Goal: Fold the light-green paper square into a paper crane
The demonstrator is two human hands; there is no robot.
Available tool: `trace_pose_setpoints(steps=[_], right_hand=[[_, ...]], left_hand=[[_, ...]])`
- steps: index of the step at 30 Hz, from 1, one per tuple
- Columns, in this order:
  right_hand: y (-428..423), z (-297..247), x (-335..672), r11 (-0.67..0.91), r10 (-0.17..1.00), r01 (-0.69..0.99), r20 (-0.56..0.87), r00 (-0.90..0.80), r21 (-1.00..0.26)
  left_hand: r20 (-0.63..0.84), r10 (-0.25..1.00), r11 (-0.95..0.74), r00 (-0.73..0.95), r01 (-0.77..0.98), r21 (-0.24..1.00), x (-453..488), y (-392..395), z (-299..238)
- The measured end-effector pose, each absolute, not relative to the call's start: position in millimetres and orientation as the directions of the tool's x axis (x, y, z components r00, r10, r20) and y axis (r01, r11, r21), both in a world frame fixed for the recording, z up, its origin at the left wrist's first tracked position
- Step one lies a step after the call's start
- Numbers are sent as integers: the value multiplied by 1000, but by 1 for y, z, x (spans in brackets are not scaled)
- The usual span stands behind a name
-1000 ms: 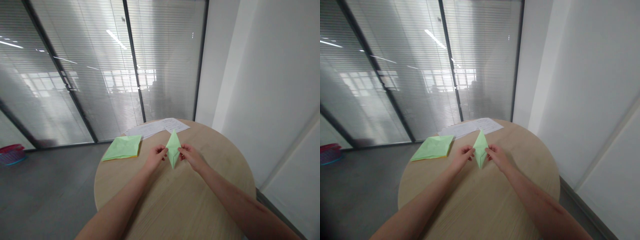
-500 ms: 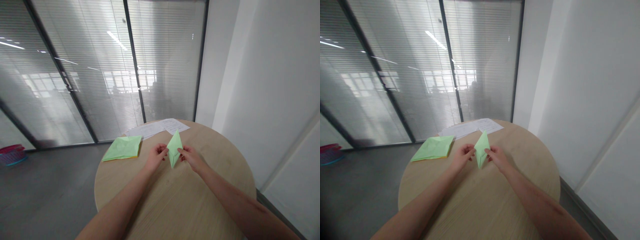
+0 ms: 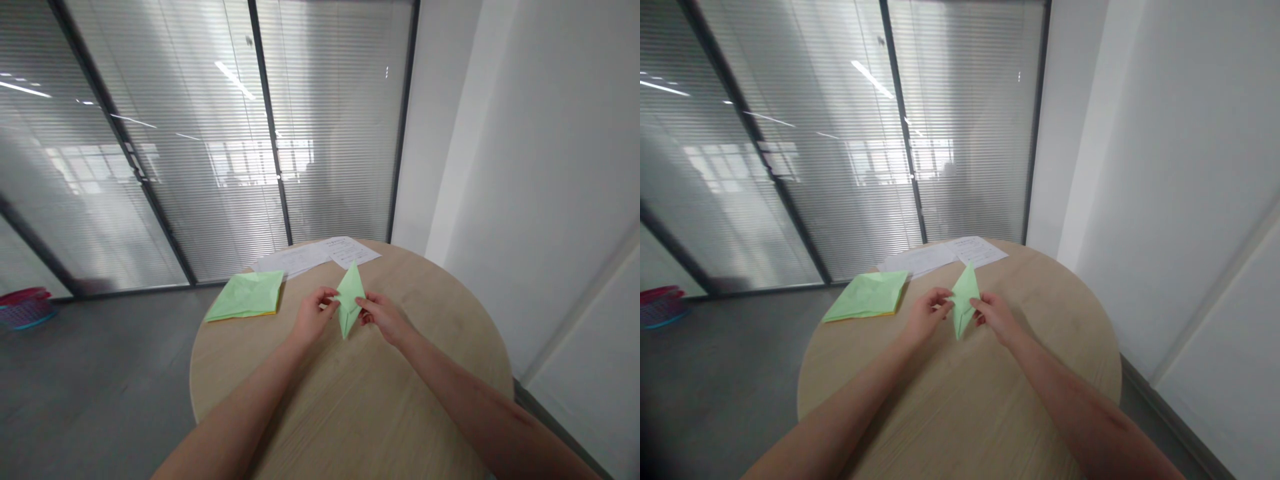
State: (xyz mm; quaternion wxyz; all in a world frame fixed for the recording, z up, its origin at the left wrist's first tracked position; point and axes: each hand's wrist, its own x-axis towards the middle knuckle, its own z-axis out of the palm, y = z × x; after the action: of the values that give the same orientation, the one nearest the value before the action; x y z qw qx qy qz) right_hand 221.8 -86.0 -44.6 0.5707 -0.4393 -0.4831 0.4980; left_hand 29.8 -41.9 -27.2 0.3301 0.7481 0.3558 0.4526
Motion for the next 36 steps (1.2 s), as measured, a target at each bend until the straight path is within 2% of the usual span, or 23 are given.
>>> trace_pose_setpoints(steps=[19,36], right_hand=[[-85,-47,222,119,993,-163,115,30,-979],[-85,-47,223,166,986,-87,167,-3,-982]], left_hand=[[441,824,-553,356,336,763,28,-46,-19],[451,818,-554,357,282,783,27,-46,-19]])
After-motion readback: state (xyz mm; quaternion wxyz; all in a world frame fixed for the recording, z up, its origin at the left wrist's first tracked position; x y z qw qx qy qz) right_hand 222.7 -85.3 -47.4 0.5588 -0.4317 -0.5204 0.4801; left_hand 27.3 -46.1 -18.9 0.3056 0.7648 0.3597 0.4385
